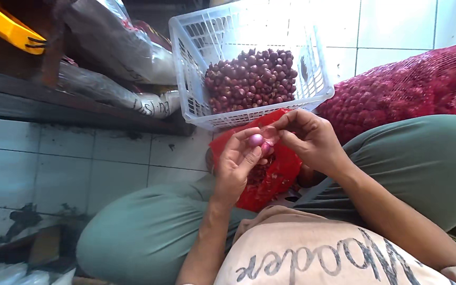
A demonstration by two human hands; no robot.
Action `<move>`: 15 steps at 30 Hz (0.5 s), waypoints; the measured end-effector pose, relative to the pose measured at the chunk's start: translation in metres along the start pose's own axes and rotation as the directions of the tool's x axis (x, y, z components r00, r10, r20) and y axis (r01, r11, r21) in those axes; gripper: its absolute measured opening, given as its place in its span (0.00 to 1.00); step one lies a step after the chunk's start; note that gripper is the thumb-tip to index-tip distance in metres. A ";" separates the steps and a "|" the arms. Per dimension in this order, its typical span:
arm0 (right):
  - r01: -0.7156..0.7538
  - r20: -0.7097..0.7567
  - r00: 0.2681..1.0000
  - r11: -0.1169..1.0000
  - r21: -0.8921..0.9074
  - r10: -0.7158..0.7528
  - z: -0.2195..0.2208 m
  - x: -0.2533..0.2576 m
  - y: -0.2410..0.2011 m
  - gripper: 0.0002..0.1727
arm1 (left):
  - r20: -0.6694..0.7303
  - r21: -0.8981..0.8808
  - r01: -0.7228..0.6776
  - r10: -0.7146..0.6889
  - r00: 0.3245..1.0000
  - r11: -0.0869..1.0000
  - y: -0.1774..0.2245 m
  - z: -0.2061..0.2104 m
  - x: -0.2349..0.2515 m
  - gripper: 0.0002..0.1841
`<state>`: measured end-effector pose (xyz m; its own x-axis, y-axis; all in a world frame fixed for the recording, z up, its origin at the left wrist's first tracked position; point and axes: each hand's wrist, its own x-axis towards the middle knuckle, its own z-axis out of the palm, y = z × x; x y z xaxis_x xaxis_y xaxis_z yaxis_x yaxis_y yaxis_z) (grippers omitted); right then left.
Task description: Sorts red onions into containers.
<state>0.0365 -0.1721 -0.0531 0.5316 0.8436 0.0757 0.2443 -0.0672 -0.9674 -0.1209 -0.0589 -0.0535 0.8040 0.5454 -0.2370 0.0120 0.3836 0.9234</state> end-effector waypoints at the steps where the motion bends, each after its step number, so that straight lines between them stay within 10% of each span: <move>1: 0.019 0.053 0.998 0.998 0.055 -0.022 0.000 0.000 0.001 0.15 | -0.009 0.011 0.015 -0.015 1.000 1.000 0.000 0.000 0.000 0.18; 4: 0.071 0.197 0.975 0.983 0.168 -0.104 0.001 0.001 0.000 0.27 | -0.031 0.081 0.012 -0.010 0.999 0.997 -0.002 0.000 0.000 0.18; 15: -0.056 0.086 0.995 0.998 -0.016 0.057 0.012 -0.003 0.015 0.03 | -0.010 0.003 0.200 -0.200 0.980 0.980 0.013 -0.018 0.010 0.18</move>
<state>0.0291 -0.1694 -0.0708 0.4730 0.8811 -0.0011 0.2269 -0.1230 -0.9661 -0.1233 -0.0352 -0.0493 0.7792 0.4655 -0.4197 0.1739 0.4828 0.8583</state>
